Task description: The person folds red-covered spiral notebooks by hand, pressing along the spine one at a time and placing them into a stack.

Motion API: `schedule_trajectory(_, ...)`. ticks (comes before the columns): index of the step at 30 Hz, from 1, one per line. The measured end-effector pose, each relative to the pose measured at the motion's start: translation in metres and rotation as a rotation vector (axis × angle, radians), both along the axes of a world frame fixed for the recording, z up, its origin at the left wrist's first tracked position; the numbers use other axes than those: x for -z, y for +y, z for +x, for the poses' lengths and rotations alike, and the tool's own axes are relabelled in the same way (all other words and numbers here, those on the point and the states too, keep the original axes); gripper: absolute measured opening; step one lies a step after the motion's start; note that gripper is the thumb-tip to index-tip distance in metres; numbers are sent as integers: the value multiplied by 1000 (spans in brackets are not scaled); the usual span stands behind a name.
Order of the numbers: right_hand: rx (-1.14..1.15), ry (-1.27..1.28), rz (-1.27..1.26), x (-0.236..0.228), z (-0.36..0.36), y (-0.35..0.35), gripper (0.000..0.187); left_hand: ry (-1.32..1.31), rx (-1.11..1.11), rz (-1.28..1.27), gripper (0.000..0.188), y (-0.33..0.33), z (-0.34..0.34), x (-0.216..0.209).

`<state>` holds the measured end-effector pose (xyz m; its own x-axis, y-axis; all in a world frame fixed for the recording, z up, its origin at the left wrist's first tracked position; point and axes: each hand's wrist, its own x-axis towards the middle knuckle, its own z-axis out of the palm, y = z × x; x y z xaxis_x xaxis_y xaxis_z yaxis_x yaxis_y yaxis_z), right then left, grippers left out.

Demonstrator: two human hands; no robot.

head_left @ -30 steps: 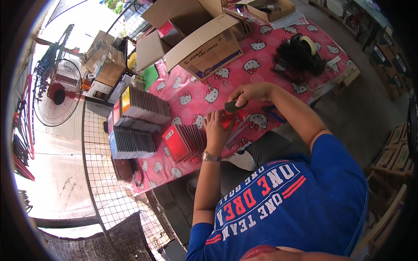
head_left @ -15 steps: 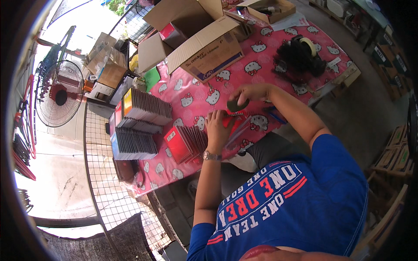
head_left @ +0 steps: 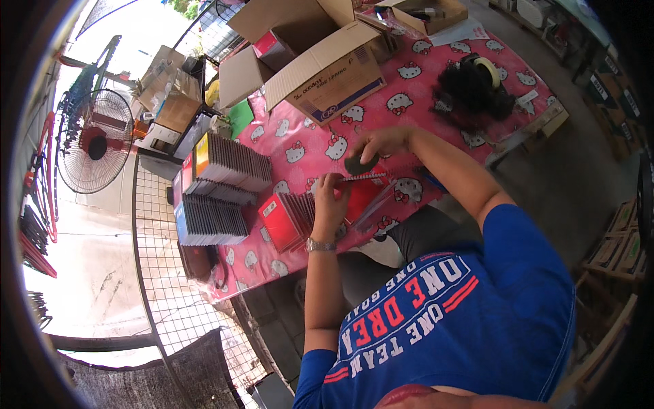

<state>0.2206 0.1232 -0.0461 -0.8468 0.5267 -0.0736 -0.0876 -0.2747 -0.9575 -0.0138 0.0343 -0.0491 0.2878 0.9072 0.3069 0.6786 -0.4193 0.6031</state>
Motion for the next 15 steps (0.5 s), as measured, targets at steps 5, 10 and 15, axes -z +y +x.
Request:
schedule_trajectory(5,-25,-36,61,-2,0,9,45,-47,-29,-126,28,4,1,0)
schedule_trajectory(10,-9,-81,127,-9,-5,14,49,-84,-38,-181,28,6,-2,2)
schedule_trajectory(15,-56,-191,229,-6,-11,20,50,-117,-27,-179,30,4,-1,1)
